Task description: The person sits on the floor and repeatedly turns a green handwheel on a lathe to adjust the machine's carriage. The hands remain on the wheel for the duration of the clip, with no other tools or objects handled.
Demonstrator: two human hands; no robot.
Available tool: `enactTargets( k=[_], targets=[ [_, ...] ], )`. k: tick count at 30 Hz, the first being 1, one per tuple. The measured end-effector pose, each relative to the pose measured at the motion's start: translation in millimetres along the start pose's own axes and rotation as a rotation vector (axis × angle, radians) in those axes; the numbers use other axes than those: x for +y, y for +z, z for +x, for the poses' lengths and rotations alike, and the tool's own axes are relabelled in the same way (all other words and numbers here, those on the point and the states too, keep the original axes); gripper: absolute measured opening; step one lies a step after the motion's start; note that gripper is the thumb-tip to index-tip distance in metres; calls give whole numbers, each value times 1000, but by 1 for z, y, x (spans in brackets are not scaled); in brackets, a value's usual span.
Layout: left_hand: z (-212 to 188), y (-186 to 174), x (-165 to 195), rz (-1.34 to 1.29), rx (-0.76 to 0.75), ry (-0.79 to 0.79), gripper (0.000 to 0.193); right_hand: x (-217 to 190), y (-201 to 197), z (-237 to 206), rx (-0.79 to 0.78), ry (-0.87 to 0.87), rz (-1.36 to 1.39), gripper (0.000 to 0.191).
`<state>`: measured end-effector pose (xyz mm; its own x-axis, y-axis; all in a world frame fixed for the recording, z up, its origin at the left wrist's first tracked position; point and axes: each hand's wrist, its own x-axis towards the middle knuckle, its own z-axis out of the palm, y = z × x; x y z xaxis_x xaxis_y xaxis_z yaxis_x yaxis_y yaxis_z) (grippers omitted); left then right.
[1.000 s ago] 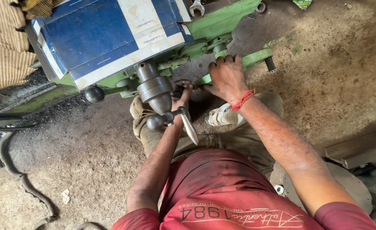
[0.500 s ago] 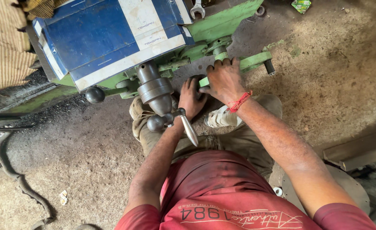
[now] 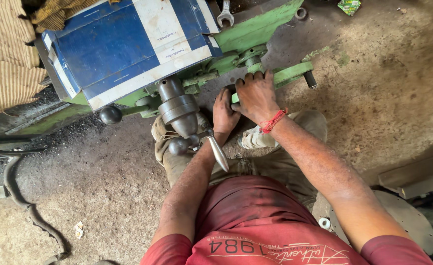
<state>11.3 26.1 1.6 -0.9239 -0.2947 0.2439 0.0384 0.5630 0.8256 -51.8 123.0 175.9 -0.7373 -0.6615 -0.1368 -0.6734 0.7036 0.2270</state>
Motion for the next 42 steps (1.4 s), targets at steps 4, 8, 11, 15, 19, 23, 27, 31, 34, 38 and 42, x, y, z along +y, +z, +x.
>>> enactTargets(
  k=[4, 8, 11, 15, 19, 23, 27, 31, 34, 38, 42],
  targets=[
    [1, 6, -6, -6, 68, 70, 72, 0, 2, -3, 78, -30, 43, 69],
    [3, 5, -5, 21, 61, 67, 73, 19, 3, -6, 59, -117, 167, 80],
    [2, 4, -2, 39, 50, 39, 70, 48, 1, -6, -64, -70, 262, 82],
    [4, 4, 2, 20, 92, 41, 63, 93, -2, -12, -75, 36, 418, 93],
    [3, 6, -3, 23, 78, 29, 63, 111, 1, -20, -20, 21, 500, 93],
    [1, 8, -10, 44, 84, 62, 66, 100, 7, -18, 33, 21, 403, 92],
    [2, 2, -5, 103, 65, 71, 66, 97, 6, -17, 47, 24, 368, 94],
    [8, -10, 23, 292, 106, 202, 54, 97, 7, -18, 40, 35, 366, 96],
    [22, -14, 44, 122, 16, 206, 42, 94, 7, -15, 62, 28, 367, 92],
    [38, -13, 53, 179, 45, 236, 40, 91, 2, -16, 116, 12, 369, 82],
    [37, -10, 44, 177, 56, 252, 36, 89, -4, -16, 122, 11, 332, 82]
  ],
)
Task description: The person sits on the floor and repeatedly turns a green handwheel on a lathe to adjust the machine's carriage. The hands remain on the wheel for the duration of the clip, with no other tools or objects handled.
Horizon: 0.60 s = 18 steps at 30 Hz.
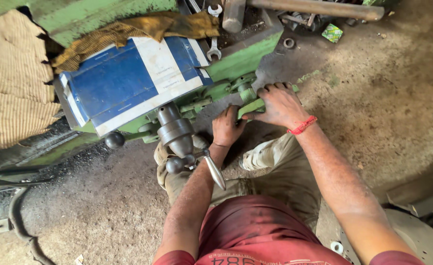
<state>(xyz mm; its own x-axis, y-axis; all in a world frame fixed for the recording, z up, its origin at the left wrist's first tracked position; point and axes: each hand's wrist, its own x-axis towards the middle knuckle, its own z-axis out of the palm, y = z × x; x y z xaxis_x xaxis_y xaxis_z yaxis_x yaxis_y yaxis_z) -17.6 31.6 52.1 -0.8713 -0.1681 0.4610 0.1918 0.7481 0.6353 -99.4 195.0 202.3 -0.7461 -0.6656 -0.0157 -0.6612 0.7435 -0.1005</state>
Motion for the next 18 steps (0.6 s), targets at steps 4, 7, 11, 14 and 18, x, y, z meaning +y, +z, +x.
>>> enactTargets(
  k=[4, 7, 11, 14, 18],
  targets=[
    [-1, 6, -9, -6, -3, 13, 37, -3, -2, 0, 45, -3, -4, 84],
    [-3, 10, -14, 15, 53, 67, 41, -4, 0, -1, 43, 13, -2, 85],
    [-5, 13, -18, -7, 0, 37, 40, -2, 6, -1, 68, 18, -19, 82],
    [-4, 12, -19, -10, -33, 9, 42, -1, 9, 3, 44, 24, -9, 83],
    [-3, 9, -15, 14, 68, 64, 46, -6, 12, 4, 135, 7, -23, 82]
  ],
)
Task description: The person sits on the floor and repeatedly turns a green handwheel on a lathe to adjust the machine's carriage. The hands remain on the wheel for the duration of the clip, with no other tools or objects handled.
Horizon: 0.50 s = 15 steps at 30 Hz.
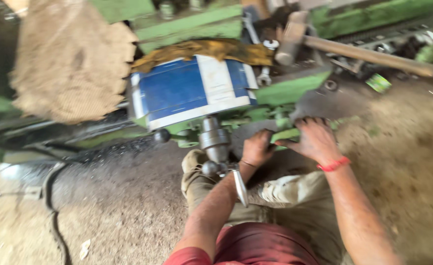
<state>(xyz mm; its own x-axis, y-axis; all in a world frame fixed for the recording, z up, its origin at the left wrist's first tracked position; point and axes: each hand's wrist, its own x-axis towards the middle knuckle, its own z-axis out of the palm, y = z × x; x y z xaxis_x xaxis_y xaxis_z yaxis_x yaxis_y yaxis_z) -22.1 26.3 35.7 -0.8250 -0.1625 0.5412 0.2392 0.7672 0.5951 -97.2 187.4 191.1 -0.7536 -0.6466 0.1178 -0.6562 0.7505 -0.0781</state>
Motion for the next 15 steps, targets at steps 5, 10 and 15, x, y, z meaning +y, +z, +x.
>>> enactTargets(
  k=[5, 10, 15],
  targets=[
    [3, -10, 5, -25, -29, -33, 37, -3, -4, 1, -42, 39, -46, 83],
    [2, -6, 3, -42, -53, -21, 37, -3, -4, 2, -21, 18, -40, 83],
    [-9, 9, -11, -46, -48, -32, 42, 6, 5, -2, 141, -103, 53, 85]
  ],
)
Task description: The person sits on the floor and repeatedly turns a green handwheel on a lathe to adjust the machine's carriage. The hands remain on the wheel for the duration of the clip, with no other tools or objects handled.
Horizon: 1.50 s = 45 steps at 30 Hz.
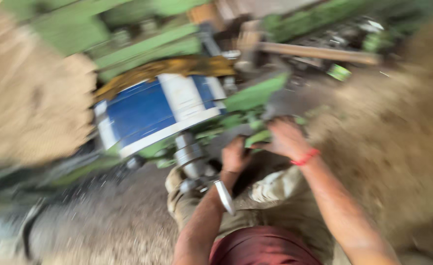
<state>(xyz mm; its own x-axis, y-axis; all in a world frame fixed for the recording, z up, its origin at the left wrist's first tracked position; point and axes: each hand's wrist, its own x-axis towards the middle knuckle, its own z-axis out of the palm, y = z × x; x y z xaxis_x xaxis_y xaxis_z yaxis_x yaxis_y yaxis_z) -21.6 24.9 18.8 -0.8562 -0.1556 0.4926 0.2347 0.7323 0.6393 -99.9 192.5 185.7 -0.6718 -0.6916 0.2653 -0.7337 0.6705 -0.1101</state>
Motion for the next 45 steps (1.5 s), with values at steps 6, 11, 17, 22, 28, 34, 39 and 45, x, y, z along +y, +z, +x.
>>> enactTargets(
  k=[6, 11, 17, 22, 28, 34, 39, 45],
  targets=[
    [-9, 6, -8, 42, 47, 45, 37, 1, 1, -13, -80, 76, 37, 87],
    [-10, -3, 5, 65, 19, -9, 32, -10, -9, -14, -151, 146, 22, 91],
    [-11, -8, 4, 75, 33, 37, 35, -14, -10, -15, -116, 163, 47, 89],
    [-16, -3, -1, 93, 62, 68, 30, -17, -9, -16, -93, 176, 29, 89],
    [-19, -1, -7, 121, 54, 51, 26, -21, -12, -16, -124, 183, 30, 87],
    [-27, 2, -16, 161, 65, 87, 32, -21, -10, -17, -152, 187, -1, 93],
    [-31, 3, -25, 148, 77, 142, 33, -23, -9, -18, -131, 182, -22, 92],
    [-37, 2, -28, 152, 84, 115, 34, -25, -8, -20, -108, 192, -16, 84]
  ],
)
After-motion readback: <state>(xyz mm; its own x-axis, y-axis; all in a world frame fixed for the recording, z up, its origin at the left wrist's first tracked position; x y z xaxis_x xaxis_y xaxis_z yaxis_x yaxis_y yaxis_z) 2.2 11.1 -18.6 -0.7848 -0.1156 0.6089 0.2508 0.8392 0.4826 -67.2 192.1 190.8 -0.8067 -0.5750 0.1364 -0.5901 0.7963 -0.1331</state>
